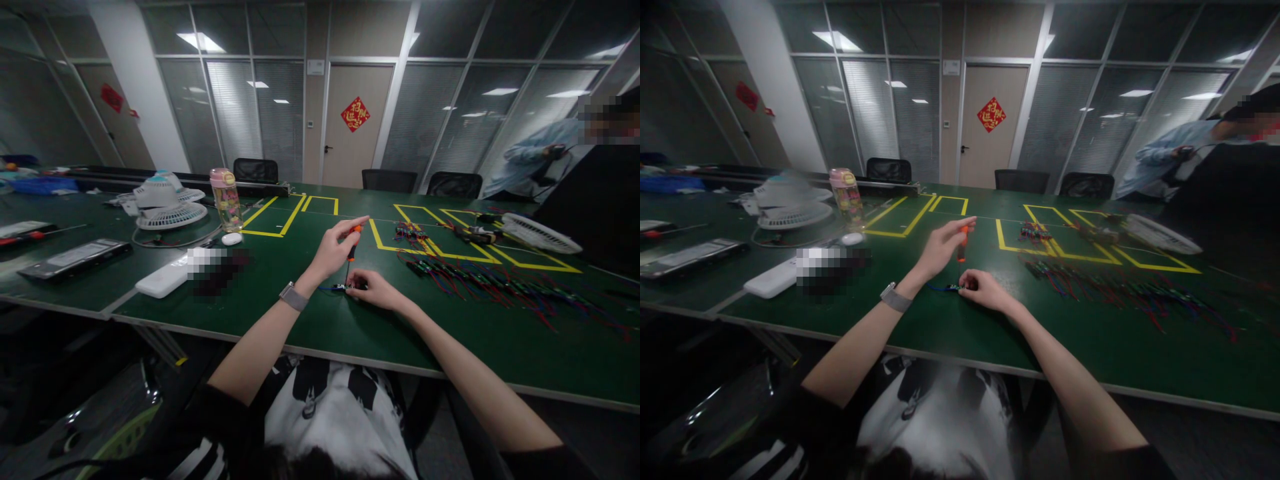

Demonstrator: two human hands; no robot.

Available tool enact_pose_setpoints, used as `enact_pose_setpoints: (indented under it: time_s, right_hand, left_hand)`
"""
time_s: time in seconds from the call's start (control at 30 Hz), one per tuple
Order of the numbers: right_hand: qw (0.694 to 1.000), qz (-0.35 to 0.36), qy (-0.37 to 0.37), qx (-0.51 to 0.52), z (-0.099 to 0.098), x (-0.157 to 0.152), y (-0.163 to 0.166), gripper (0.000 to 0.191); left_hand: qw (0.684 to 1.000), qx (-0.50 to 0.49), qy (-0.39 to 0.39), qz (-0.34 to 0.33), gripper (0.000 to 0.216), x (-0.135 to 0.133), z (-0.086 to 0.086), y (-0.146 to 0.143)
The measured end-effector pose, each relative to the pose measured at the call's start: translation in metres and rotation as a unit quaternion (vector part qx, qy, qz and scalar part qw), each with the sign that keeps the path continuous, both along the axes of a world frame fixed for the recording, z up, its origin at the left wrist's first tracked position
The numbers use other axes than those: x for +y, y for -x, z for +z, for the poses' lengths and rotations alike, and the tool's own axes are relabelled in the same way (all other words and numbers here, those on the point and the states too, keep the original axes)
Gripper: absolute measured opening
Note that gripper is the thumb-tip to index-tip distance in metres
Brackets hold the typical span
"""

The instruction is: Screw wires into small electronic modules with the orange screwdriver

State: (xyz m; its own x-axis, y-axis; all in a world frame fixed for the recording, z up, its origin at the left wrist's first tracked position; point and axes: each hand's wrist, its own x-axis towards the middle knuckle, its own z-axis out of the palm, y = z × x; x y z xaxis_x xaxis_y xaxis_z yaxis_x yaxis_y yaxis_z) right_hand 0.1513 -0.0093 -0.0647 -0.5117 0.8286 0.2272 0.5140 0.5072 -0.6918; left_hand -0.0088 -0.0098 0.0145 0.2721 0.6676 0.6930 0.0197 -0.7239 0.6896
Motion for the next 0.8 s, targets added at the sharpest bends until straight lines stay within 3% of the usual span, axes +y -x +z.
enact_pose_setpoints:
  time_s: [0.07,0.23,0.47,0.53,0.7,0.8]
  right_hand:
    - [1.0,0.0,0.0,0.0,-0.0004,0.0002,-0.0001,0.01]
    - [1.0,0.002,0.004,-0.003,-0.0018,0.0014,-0.0003,0.009]
    - [1.0,0.004,0.008,0.003,-0.0004,-0.0001,0.0006,0.009]
    - [1.0,0.003,0.007,0.001,-0.0001,-0.0004,0.0007,0.009]
    - [1.0,0.003,0.005,0.0,-0.0003,-0.0002,0.0004,0.009]
    - [1.0,-0.002,0.003,-0.001,-0.0005,0.0,0.0002,0.009]
  left_hand:
    - [0.999,-0.016,0.029,-0.026,0.034,0.0005,0.0006,-0.0006]
    - [1.0,0.009,-0.016,0.025,0.031,0.0005,0.0012,0.0015]
    - [0.988,-0.041,0.092,-0.119,0.04,0.0024,0.0006,0.0]
    - [0.992,-0.041,0.077,-0.094,0.038,0.0025,-0.0003,-0.0001]
    - [0.999,0.02,-0.013,0.042,0.037,0.0033,-0.0016,0.0015]
    - [1.0,0.004,0.017,0.006,0.035,0.0043,-0.0011,0.0008]
